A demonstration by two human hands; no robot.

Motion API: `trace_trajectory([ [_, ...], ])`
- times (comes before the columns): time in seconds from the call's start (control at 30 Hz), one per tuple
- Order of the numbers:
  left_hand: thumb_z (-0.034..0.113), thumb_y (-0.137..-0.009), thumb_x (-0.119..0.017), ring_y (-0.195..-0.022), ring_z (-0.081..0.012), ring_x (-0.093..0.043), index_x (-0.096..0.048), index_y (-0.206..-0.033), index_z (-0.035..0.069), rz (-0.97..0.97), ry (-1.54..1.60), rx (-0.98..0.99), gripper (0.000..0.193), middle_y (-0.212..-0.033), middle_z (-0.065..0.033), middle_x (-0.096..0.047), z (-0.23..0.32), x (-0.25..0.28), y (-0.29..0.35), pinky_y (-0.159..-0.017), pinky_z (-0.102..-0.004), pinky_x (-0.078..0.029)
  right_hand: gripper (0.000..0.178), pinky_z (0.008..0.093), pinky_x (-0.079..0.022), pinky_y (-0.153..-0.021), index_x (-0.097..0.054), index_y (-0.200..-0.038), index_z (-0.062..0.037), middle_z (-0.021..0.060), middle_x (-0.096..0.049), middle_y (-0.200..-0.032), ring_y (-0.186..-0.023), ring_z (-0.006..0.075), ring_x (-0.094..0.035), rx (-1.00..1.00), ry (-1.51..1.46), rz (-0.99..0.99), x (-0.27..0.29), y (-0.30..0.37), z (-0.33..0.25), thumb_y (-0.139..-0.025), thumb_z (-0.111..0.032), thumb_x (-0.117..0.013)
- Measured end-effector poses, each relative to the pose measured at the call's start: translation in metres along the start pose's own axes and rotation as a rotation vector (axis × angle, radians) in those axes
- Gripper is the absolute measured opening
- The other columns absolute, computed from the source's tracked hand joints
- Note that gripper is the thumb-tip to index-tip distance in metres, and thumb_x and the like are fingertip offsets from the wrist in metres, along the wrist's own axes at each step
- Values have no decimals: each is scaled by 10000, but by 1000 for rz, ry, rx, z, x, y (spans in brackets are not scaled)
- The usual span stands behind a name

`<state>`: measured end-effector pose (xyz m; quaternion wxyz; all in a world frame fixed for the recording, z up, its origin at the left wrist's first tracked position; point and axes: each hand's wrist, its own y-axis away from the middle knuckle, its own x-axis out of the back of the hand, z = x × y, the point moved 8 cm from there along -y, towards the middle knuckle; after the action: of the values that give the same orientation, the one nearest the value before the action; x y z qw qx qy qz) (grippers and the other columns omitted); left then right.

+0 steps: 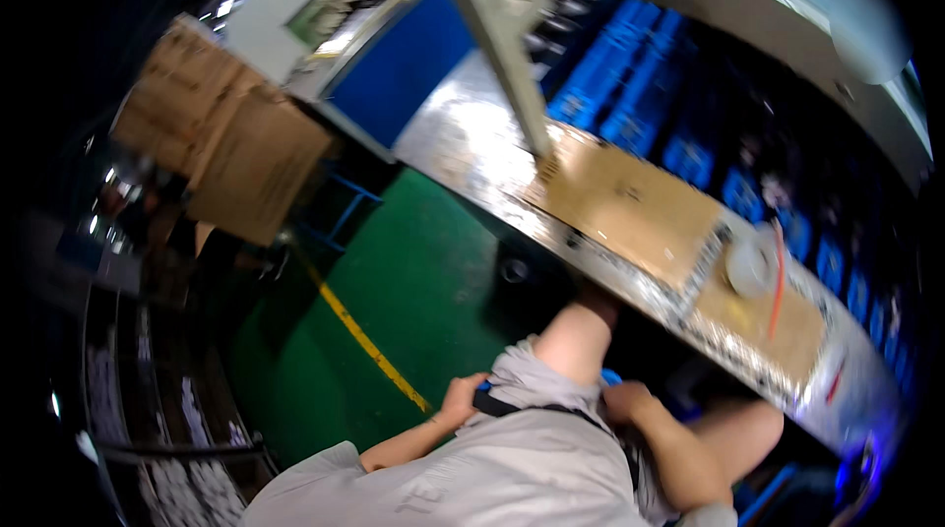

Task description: The person dips a brush into a container of adhesive, applies it across shoe soles by hand, and places the soles onto an upper conveyor.

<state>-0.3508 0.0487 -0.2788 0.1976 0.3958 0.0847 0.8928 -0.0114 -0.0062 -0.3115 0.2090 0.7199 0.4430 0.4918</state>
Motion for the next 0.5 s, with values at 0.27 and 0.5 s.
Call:
trace_trajectory([
  [0.27, 74, -633, -863, -1001, -423, -691, -680, -1256, 36, -60, -150, 9, 650, -1085, -229, -724, 26, 8, 0, -893, -460, -566, 321, 473, -586, -904, -784, -1001, -53, 192, -757, -1081, -1028, 362, -731, -6, -1, 18, 9, -3, 7, -868, -289, -612],
  [0.5, 99, -769, -783, -963, -425, -699, -712, -1228, 50, -30, -167, 112, 467, -1046, -227, -733, 26, 9, -1, -903, -475, -562, 322, 489, -579, -905, -784, -977, -51, 203, -753, -1047, -996, 377, -731, 13, 12, 99, 20, -4, 1, -861, -293, -607],
])
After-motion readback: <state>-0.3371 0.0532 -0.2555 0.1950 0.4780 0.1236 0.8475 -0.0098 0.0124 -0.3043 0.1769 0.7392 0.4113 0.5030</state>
